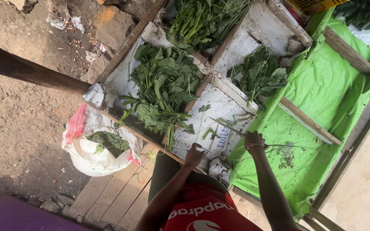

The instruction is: The person sorts through bunches of green leafy vegetables on a table, gathering stalks together and tying them into bundles using thin strips of material.

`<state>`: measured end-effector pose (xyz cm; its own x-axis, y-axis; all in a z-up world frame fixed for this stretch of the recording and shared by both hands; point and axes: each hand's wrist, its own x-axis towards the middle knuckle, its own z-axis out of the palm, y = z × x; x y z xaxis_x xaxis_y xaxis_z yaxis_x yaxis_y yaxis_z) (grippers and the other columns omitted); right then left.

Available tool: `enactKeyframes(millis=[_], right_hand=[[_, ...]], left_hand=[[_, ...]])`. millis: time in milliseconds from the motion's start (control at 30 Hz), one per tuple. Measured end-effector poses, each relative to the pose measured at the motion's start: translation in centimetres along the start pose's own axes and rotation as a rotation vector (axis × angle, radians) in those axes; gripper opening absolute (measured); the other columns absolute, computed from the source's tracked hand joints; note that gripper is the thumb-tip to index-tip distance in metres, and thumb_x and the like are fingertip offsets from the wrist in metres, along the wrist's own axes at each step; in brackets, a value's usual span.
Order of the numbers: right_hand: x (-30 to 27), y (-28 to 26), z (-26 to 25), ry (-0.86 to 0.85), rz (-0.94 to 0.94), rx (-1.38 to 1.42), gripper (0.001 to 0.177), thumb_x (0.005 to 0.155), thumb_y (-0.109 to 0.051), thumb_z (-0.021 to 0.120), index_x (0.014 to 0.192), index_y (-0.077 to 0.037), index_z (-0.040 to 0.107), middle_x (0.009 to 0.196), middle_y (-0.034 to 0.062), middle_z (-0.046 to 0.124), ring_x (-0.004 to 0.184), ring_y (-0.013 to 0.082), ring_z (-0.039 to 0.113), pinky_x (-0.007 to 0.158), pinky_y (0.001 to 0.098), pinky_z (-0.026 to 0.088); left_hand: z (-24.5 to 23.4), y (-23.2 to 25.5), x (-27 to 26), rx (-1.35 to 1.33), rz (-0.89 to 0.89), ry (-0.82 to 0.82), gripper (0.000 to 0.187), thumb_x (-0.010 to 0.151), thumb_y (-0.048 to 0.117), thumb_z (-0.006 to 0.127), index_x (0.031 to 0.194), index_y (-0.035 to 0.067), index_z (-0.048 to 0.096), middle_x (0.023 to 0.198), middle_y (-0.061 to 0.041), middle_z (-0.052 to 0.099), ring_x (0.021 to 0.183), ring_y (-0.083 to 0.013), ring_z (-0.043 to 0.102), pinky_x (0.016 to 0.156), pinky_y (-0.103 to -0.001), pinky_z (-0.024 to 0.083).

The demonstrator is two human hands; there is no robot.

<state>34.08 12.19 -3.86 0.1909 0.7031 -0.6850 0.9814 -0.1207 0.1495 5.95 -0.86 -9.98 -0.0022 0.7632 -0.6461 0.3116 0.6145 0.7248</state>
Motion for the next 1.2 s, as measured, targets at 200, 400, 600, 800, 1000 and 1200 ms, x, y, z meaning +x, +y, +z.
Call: enactKeyframes(millis=[200, 400, 600, 800, 1000, 1200], right_hand=[[-2.8, 1.9, -0.1, 0.201, -0.413, 0.198, 0.046, 0.081, -0.02, 0.078, 0.124, -0.019, 0.062, 0.122, 0.0125, 0.064, 0.116, 0.0377, 0.061, 0.098, 0.0442, 0.052], [-4.9, -1.5, -2.1, 0.146, -0.774, 0.765, 0.051, 0.084, -0.029, 0.075, 0.128, -0.015, 0.053, 0.094, 0.0162, 0.071, 0.076, 0.035, 0.073, 0.065, 0.0457, 0.059], [-6.6, -4.4, -6.5, 0.263, -0.723, 0.198, 0.024, 0.098, -0.042, 0.059, 0.111, -0.025, 0.07, 0.091, 0.0058, 0.075, 0.084, 0.0345, 0.072, 0.07, 0.0476, 0.056], [-6.6, -8.7, -11.5, 0.139, -0.77, -0.21, 0.026, 0.1, -0.032, 0.052, 0.123, -0.026, 0.063, 0.09, 0.0087, 0.072, 0.084, 0.031, 0.073, 0.067, 0.0476, 0.058], [-6.1, -13.4, -13.2, 0.13, -0.845, -0.303, 0.022, 0.101, -0.028, 0.055, 0.12, -0.021, 0.063, 0.088, 0.0153, 0.07, 0.084, 0.0338, 0.072, 0.07, 0.0484, 0.058], [-5.7, -13.5, -13.2, 0.025, -0.857, -0.3, 0.016, 0.099, -0.024, 0.057, 0.11, -0.02, 0.069, 0.09, 0.0114, 0.071, 0.088, 0.0316, 0.072, 0.075, 0.0478, 0.057]], left_hand=[[-4.2, 2.8, -0.5, 0.102, 0.186, 0.318, 0.037, 0.089, 0.021, 0.075, 0.119, 0.006, 0.059, 0.109, -0.014, 0.07, 0.083, -0.0312, 0.075, 0.074, -0.043, 0.057], [-9.0, 4.6, 5.5, 0.473, -0.038, 0.535, 0.055, 0.087, 0.025, 0.073, 0.13, -0.001, 0.05, 0.127, -0.021, 0.058, 0.09, -0.0411, 0.069, 0.073, -0.051, 0.057], [-10.4, 0.9, 7.3, 0.508, -0.292, 0.451, 0.039, 0.1, 0.043, 0.063, 0.1, 0.006, 0.074, 0.101, -0.019, 0.075, 0.094, -0.0401, 0.071, 0.081, -0.051, 0.057], [-9.6, 0.0, 5.6, 0.401, -0.098, 0.603, 0.021, 0.099, 0.031, 0.062, 0.098, 0.015, 0.076, 0.093, -0.016, 0.074, 0.085, -0.041, 0.071, 0.074, -0.051, 0.057], [-8.8, -0.4, 4.7, 0.393, 0.039, 0.664, 0.019, 0.097, 0.023, 0.064, 0.091, 0.008, 0.073, 0.095, -0.018, 0.071, 0.084, -0.0406, 0.07, 0.07, -0.05, 0.057], [-11.5, 0.0, 4.9, 0.414, 0.086, 0.649, 0.013, 0.092, 0.018, 0.066, 0.096, 0.008, 0.074, 0.089, -0.02, 0.071, 0.079, -0.0421, 0.069, 0.069, -0.052, 0.055]])
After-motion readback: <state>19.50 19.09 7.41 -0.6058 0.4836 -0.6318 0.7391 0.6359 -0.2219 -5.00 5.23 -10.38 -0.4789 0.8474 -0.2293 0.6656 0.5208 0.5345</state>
